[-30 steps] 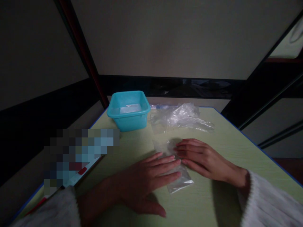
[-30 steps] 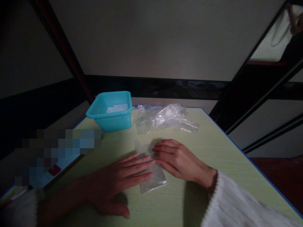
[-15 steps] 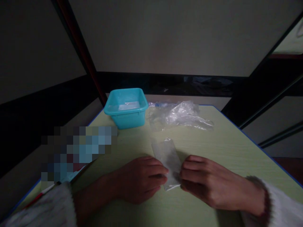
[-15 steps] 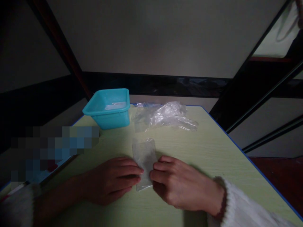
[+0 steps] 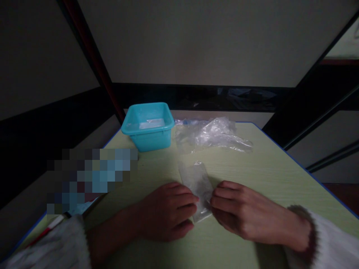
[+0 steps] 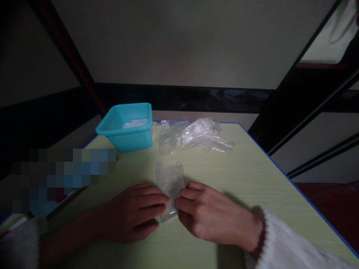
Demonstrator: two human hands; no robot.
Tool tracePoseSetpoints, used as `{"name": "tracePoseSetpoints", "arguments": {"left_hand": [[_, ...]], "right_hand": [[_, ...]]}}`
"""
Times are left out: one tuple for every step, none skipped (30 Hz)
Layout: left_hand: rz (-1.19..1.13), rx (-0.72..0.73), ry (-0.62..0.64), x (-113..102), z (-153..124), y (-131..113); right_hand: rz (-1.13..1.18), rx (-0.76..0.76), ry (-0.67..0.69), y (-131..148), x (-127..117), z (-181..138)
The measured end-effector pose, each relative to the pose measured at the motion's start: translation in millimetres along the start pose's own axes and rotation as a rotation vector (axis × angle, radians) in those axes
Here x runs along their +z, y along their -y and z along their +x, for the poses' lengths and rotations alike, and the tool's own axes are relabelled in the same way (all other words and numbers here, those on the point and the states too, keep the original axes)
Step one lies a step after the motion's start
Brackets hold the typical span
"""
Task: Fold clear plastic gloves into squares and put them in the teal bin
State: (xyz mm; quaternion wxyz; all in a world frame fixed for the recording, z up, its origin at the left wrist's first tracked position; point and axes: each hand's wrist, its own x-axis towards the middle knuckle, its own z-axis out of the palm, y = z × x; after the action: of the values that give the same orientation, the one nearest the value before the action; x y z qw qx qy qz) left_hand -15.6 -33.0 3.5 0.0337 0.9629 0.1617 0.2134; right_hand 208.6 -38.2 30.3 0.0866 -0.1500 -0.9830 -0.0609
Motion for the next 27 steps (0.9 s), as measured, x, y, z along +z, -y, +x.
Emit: {"name": "tracePoseSetpoints", "arguments": {"left_hand": [[0.013, -0.011, 0.001, 1.4, -0.1, -0.9], [0.027, -0.019, 0.001, 2.8, -0.1, -2.0], [0.044, -0.027, 0.004, 4.0, 0.0, -3.1], [0.061, -0.036, 0.006, 5.0, 0.2, -4.3], [0.079, -0.045, 0.01, 5.9, 0.6, -5.5], [0.098, -0.053, 0.013, 6.6, 1.2, -6.6], [0.117, -0.062, 0.016, 7.3, 1.7, -7.5], [0.136, -0.07, 0.015, 8.0, 2.3, -8.3], [0.151, -0.076, 0.011, 8.8, 2.8, -8.7], [0.162, -0.081, 0.002, 9.6, 3.3, -8.9], [0.166, -0.083, -0.012, 10.4, 3.6, -8.8], [0.164, -0.085, -0.029, 11.2, 3.8, -8.5], [0.156, -0.087, -0.045, 11.7, 4.0, -8.0], [0.142, -0.09, -0.06, 12.0, 4.1, -7.5], [0.121, -0.091, -0.079, 12.0, 4.3, -7.1], [0.095, -0.093, -0.098, 11.7, 4.4, -6.7], [0.065, -0.095, -0.118, 11.0, 4.7, -6.4], [0.035, -0.099, -0.136, 10.2, 5.0, -6.1], [0.009, -0.105, -0.153, 9.2, 5.3, -6.0], [-0.013, -0.115, -0.165, 8.3, 5.8, -5.8], [-0.029, -0.125, -0.173, 7.5, 6.2, -5.7], [-0.042, -0.133, -0.177, 6.8, 6.5, -5.7], [-0.055, -0.136, -0.182, 6.3, 6.8, -5.6], [-0.066, -0.134, -0.186, 6.0, 6.9, -5.5], [-0.076, -0.13, -0.192, 5.9, 6.9, -5.3], [-0.082, -0.129, -0.197, 5.8, 6.7, -5.2], [-0.082, -0.132, -0.201, 5.8, 6.4, -5.0]], "right_hand": [[0.03, 0.015, 0.008, -1.0, -0.2, 0.8], [0.07, 0.036, 0.019, -2.2, -0.5, 1.5], [0.117, 0.059, 0.03, -3.5, -0.6, 2.1], [0.165, 0.079, 0.041, -4.8, -0.7, 2.5], [0.21, 0.1, 0.049, -6.0, -0.8, 2.7], [0.249, 0.121, 0.051, -7.1, -0.8, 2.6], [0.28, 0.141, 0.052, -8.0, -1.0, 2.5], [0.305, 0.157, 0.052, -8.6, -1.2, 2.1], [0.322, 0.166, 0.052, -9.1, -1.6, 1.7], [0.331, 0.166, 0.053, -9.4, -1.9, 1.1], [0.334, 0.158, 0.056, -9.7, -2.2, 0.5], [0.327, 0.145, 0.058, -10.0, -2.3, -0.3], [0.308, 0.13, 0.06, -10.5, -2.2, -1.1], [0.281, 0.118, 0.061, -11.2, -1.8, -2.0], [0.247, 0.112, 0.06, -12.1, -1.0, -2.9], [0.212, 0.109, 0.055, -13.2, 0.0, -3.7], [0.179, 0.105, 0.045, -14.5, 1.3, -4.3], [0.152, 0.097, 0.03, -15.9, 2.6, -4.8], [0.131, 0.085, 0.009, -17.3, 4.1, -5.1], [0.116, 0.069, -0.015, -18.5, 5.5, -5.3], [0.105, 0.049, -0.04, -19.5, 6.8, -5.3], [0.094, 0.031, -0.063, -20.0, 8.1, -5.2], [0.081, 0.019, -0.083, -20.2, 9.3, -5.2], [0.062, 0.012, -0.101, -20.0, 10.5, -5.2], [0.041, 0.009, -0.114, -19.6, 11.5, -5.4], [0.02, 0.007, -0.124, -19.0, 12.5, -5.6], [0.003, 0.007, -0.134, -18.4, 13.3, -5.9]]}}
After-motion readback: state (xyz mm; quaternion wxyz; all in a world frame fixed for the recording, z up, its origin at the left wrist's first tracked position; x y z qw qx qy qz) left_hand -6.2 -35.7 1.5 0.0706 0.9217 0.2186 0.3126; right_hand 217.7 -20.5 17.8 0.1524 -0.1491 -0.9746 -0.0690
